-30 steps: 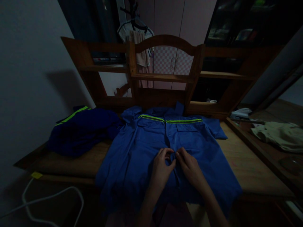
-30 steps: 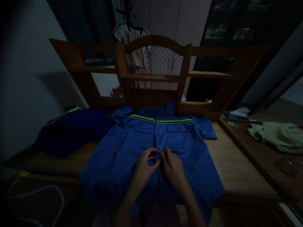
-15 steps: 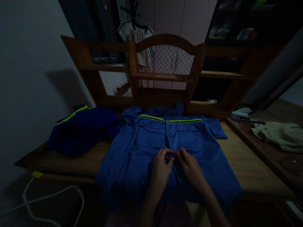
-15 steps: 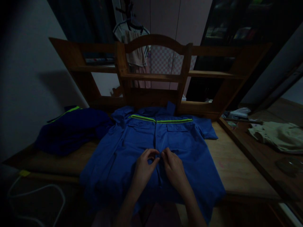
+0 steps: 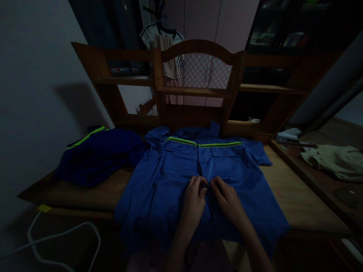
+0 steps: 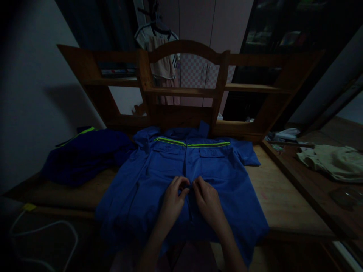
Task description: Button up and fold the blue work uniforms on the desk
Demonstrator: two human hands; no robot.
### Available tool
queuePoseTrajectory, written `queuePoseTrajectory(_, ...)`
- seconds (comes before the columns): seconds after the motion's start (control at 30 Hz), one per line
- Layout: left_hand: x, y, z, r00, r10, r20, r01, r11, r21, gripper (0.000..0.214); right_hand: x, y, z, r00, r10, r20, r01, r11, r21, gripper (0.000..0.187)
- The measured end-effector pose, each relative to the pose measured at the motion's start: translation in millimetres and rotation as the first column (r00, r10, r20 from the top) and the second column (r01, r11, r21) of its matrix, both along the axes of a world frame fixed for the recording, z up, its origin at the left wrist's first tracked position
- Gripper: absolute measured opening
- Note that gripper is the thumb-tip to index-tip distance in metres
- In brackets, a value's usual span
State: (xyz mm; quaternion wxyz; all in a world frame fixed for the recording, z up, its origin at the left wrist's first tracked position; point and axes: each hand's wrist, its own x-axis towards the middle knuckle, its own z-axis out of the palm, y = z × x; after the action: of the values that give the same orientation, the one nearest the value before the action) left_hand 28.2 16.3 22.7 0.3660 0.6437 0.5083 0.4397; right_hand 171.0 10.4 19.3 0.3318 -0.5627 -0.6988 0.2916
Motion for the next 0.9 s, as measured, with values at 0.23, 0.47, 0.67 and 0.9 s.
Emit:
queuePoseTrajectory(0.23,-3.7,4.0,-1.8,0.999,0.004,-0.051,-0.003,1.0,0.022,0.021,-3.5,-2.4,2.8,1.0,0.007,-0.016,-0.007,1.0,0.013,0.021)
queuePoseTrajectory(0.47,-15.7,7.7,7.3,0.986,0.049,-0.16,-0.039,0.997,0.07,0.016,48.2,11.2,17.6,0.984,-0.075,-0.164,0.06,0.994,-0.094,0.03)
queuePoseTrajectory(0.67,-130.4,48.9,34.4,0.601,0.316,-0.734,-0.27,0.945,0.186,0.054,188.8,24.3,14.5,0.814,-0.479,0.328,0.481,0.873,0.08,0.052)
queuePoseTrajectory(0.9,-179.1,64.8,15.4,0.497,0.035,-0.867,-0.129,0.991,-0.034,0.029,197.1,22.8,-3.2,0.962,-0.179,0.208,0.245,0.902,-0.355,0.054)
